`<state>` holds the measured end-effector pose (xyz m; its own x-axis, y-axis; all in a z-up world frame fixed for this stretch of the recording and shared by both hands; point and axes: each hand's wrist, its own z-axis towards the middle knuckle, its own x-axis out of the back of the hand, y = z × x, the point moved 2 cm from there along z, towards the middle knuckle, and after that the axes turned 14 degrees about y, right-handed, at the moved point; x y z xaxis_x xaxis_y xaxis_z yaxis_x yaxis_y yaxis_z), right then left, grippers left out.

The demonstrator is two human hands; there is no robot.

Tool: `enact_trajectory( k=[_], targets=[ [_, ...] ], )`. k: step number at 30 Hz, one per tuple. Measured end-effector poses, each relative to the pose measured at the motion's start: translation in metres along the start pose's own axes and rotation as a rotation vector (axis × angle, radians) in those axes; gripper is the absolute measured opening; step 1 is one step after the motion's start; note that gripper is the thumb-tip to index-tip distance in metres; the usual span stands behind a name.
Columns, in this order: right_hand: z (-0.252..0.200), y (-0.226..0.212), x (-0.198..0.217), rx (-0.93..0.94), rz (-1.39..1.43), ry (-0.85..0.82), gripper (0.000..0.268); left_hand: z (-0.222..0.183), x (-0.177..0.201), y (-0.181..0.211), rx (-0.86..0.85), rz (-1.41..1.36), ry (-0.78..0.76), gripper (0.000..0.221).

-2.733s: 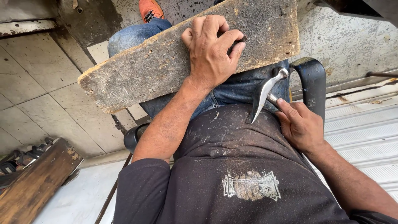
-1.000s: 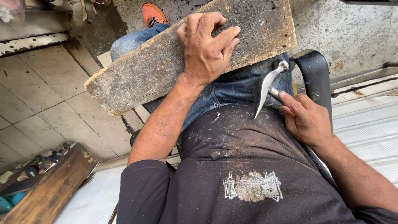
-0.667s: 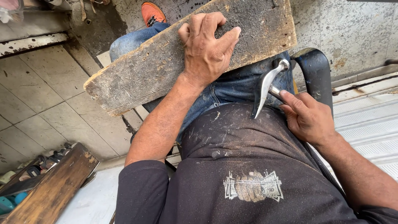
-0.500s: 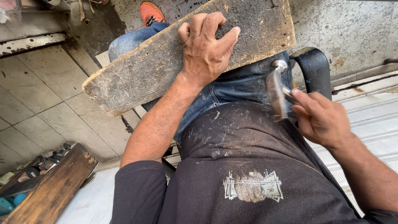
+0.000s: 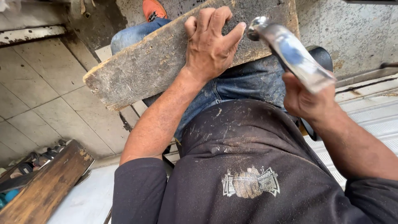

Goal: Hammering small nails into a piece of material on a wooden block for shoe repair.

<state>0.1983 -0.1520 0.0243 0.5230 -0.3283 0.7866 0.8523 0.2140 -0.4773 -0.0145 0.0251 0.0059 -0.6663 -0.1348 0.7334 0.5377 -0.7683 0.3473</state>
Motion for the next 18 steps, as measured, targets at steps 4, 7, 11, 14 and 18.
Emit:
enact_trajectory(
  k=[4,7,11,14,18],
  targets=[
    [0.009,0.008,-0.007,-0.229,-0.084,-0.256,0.033,-0.003,-0.005,-0.005,0.010,-0.011,-0.030,0.013],
    [0.004,0.001,0.000,-0.035,0.067,0.009,0.026,-0.011,-0.005,-0.001,0.011,-0.015,-0.066,0.018],
    [0.009,0.003,-0.005,-0.183,-0.070,-0.141,0.031,-0.013,-0.013,-0.006,0.005,0.014,-0.035,0.013],
    [0.009,0.001,-0.003,-0.137,-0.044,-0.121,0.026,-0.010,-0.007,-0.002,0.032,0.007,-0.060,0.017],
    [0.015,0.006,-0.010,-0.247,-0.036,-0.233,0.019,-0.004,-0.001,-0.001,0.049,-0.022,-0.066,0.013]
  ],
)
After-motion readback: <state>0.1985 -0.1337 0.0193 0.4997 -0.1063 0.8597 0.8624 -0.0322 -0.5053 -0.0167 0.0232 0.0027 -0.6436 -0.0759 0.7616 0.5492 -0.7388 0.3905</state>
